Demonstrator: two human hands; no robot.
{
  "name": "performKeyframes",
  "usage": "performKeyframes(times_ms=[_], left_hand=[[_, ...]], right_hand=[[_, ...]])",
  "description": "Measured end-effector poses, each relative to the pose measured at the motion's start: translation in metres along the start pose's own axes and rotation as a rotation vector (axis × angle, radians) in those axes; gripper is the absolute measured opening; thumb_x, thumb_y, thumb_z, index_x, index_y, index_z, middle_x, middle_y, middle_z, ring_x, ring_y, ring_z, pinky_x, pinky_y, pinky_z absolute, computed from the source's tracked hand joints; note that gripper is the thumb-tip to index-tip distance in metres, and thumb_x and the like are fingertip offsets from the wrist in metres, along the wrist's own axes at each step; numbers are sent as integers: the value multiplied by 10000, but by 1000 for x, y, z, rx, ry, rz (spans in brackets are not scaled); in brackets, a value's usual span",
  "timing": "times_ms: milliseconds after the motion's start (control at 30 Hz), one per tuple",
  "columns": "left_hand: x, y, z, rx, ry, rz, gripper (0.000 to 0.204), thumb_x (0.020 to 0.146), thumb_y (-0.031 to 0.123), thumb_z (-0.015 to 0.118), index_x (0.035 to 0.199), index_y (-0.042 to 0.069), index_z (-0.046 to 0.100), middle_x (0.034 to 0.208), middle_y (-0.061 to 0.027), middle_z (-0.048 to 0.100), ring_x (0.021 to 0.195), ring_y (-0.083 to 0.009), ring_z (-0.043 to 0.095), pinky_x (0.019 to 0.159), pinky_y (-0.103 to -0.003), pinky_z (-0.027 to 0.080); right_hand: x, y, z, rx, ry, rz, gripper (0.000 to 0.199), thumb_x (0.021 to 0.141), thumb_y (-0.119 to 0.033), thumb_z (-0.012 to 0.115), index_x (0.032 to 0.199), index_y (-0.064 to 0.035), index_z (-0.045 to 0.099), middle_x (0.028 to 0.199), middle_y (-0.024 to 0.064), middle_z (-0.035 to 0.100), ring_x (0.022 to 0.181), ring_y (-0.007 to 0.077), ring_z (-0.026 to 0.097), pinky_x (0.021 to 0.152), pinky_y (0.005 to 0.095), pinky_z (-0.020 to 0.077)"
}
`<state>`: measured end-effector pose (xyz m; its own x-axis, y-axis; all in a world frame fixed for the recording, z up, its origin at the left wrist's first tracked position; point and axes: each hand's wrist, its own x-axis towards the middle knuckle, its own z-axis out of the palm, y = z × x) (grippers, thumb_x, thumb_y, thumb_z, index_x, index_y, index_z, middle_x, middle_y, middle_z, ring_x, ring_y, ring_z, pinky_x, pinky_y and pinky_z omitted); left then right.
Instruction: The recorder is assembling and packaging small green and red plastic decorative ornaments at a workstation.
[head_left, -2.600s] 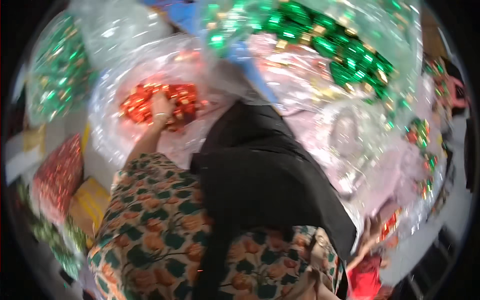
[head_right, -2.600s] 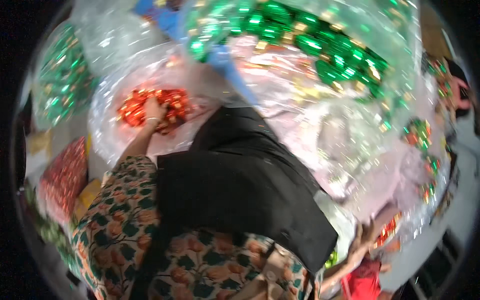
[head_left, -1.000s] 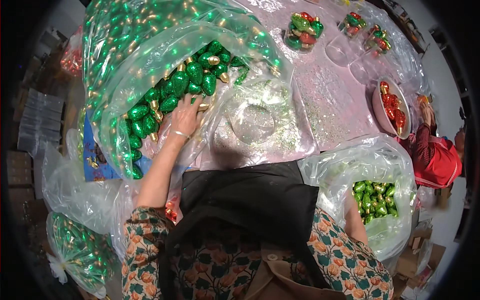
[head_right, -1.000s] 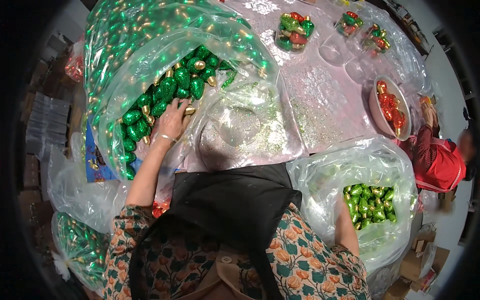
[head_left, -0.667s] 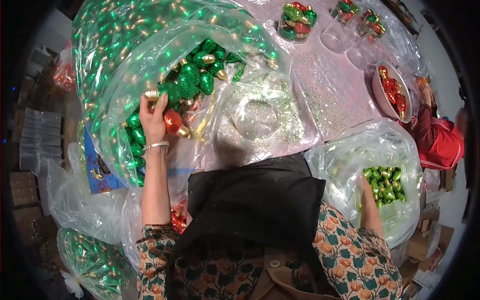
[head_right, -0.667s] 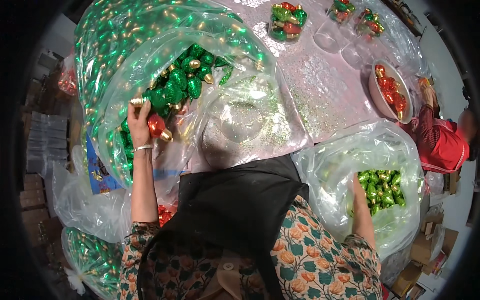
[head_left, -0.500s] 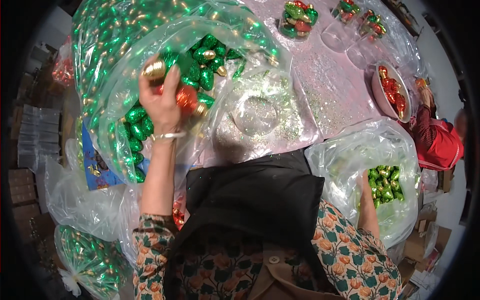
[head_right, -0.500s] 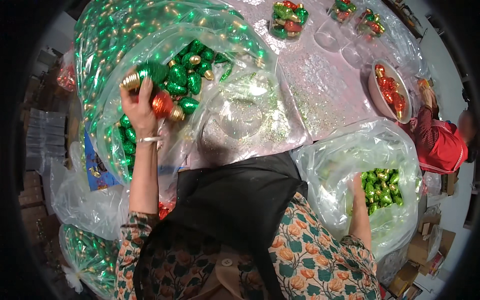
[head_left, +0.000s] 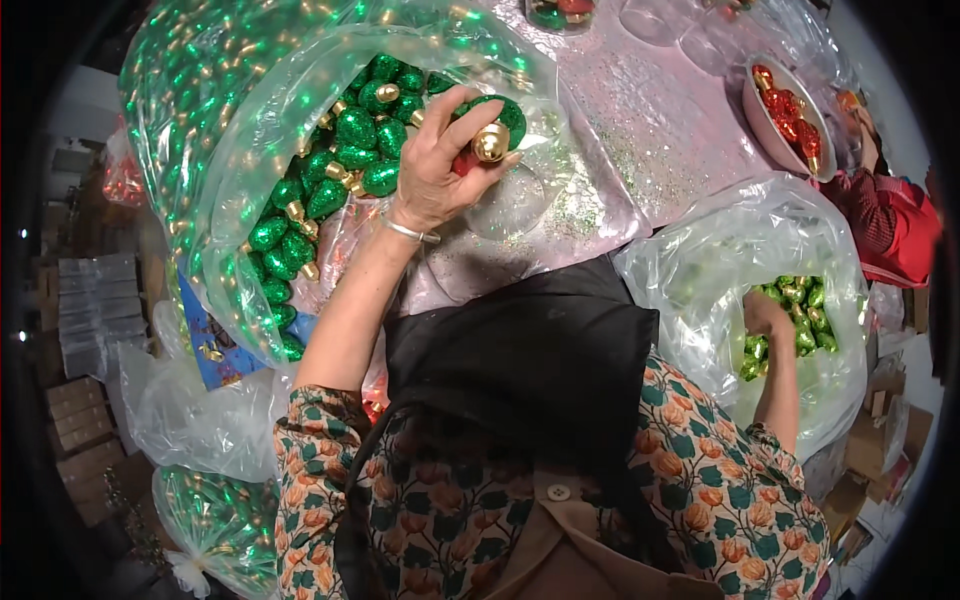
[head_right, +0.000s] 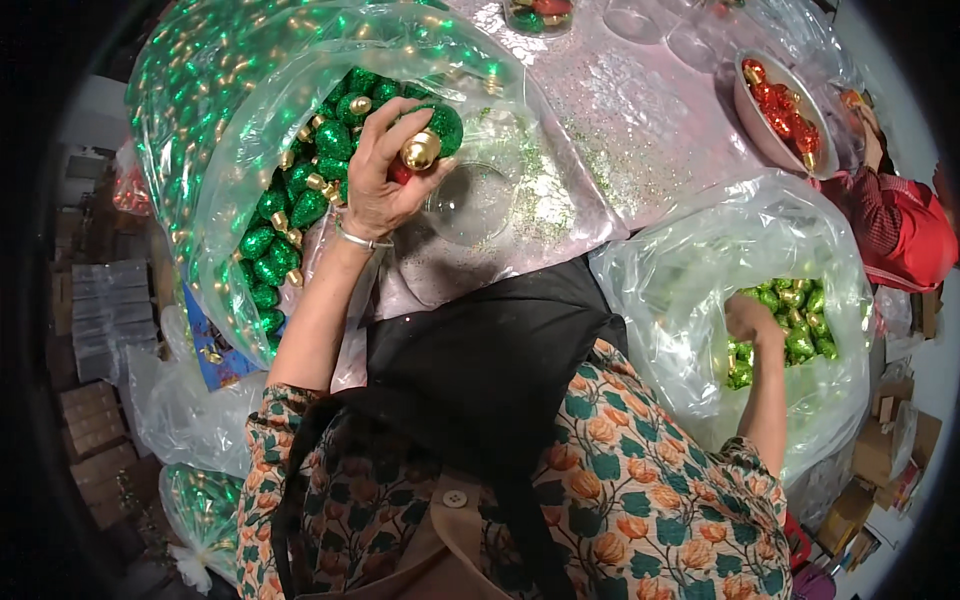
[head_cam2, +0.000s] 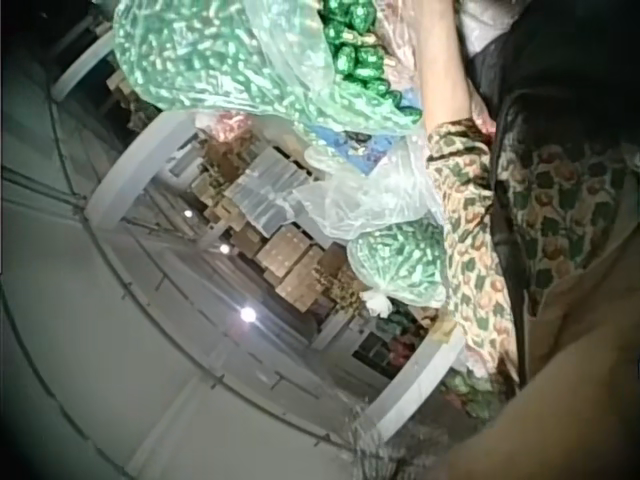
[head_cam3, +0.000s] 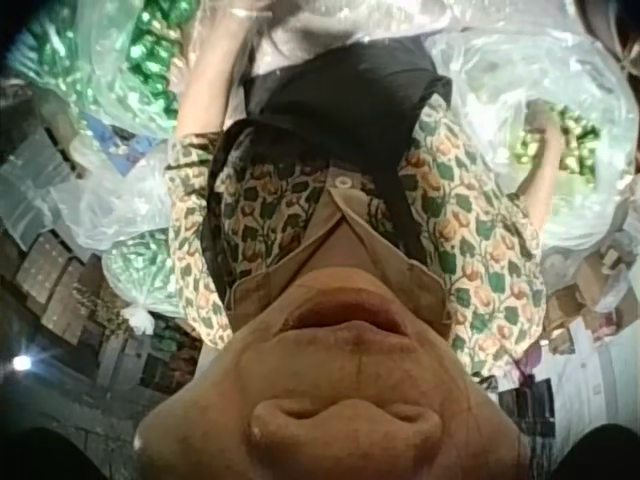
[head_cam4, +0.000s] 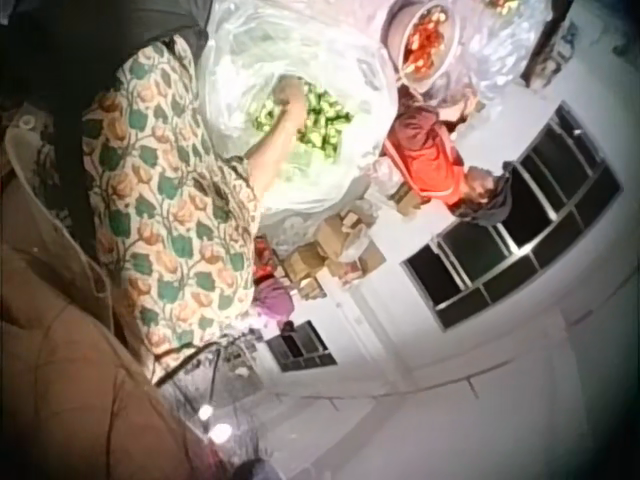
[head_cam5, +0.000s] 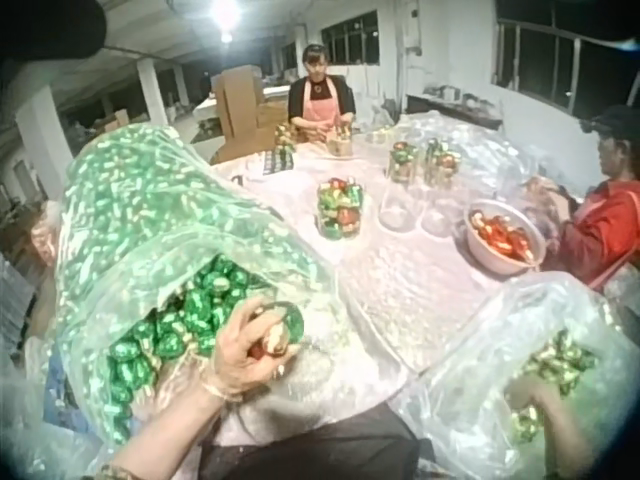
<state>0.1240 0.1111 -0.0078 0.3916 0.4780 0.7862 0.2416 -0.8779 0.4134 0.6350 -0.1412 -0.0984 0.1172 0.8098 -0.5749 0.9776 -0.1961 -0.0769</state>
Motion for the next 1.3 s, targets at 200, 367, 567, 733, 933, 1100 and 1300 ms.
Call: performKeyframes(times_ms=[200, 367, 567, 733, 933, 1100, 1300], left_hand=[[0, 4, -4, -6, -183, -76, 593, 630, 111, 818, 1165, 98, 563, 1145, -153, 549, 992, -287, 584, 809, -347, 501], [-6, 13, -19, 41, -191, -45, 601, 617, 132, 828, 1156, 95, 564, 1120, -158, 567, 950, -301, 601, 784, -347, 513], [-7, 26, -26, 5, -260, -69, 599, 606, 139, 832, 1142, 95, 568, 1088, -166, 587, 930, -300, 618, 767, -345, 519], [-10, 26, -21, -21, -353, -91, 527, 629, 191, 805, 1101, 105, 586, 1072, -130, 596, 884, -296, 624, 729, -359, 521], [-20, 13, -31, 55, -561, -54, 421, 677, 284, 761, 1037, 128, 606, 1089, -86, 579, 925, -292, 587, 781, -378, 481], [-21, 44, -61, 268, -425, -79, 355, 704, 308, 741, 988, 126, 631, 1121, -92, 563, 1075, -301, 509, 868, -395, 416], [-85, 43, -54, 225, -396, -238, 180, 755, 217, 681, 862, 94, 606, 1053, -101, 560, 1085, -304, 482, 868, -415, 386]], right_hand=[[7, -24, 140, 836, 166, 441, 673, 974, -484, 280, 1394, 41, 305, 1433, 173, 342, 1337, 250, 287, 1105, 299, 193], [48, 29, 211, 1131, 324, 456, 600, 971, -427, 332, 1365, 24, 370, 1423, 183, 353, 1335, 275, 296, 1101, 320, 218], [60, 50, 206, 1333, 262, 545, 605, 960, -443, 379, 1366, 5, 377, 1350, 154, 425, 1242, 267, 376, 1048, 344, 287], [71, 60, 190, 1456, 226, 611, 610, 952, -454, 411, 1366, -7, 382, 1301, 136, 473, 1180, 261, 430, 1013, 360, 333], [37, 7, 47, 407, 242, 334, 311, 694, -168, 649, 967, -18, 634, 954, 205, 644, 818, 369, 614, 744, 387, 496], [-52, -125, -100, -92, 467, 295, 672, 674, -123, 682, 1288, -50, 420, 1134, 231, 548, 921, 377, 600, 809, 422, 490], [-6, -306, -176, 561, 641, -745, 880, 630, -101, 766, 1395, -113, 333, 1237, 155, 509, 1107, 259, 529, 952, 387, 433]])
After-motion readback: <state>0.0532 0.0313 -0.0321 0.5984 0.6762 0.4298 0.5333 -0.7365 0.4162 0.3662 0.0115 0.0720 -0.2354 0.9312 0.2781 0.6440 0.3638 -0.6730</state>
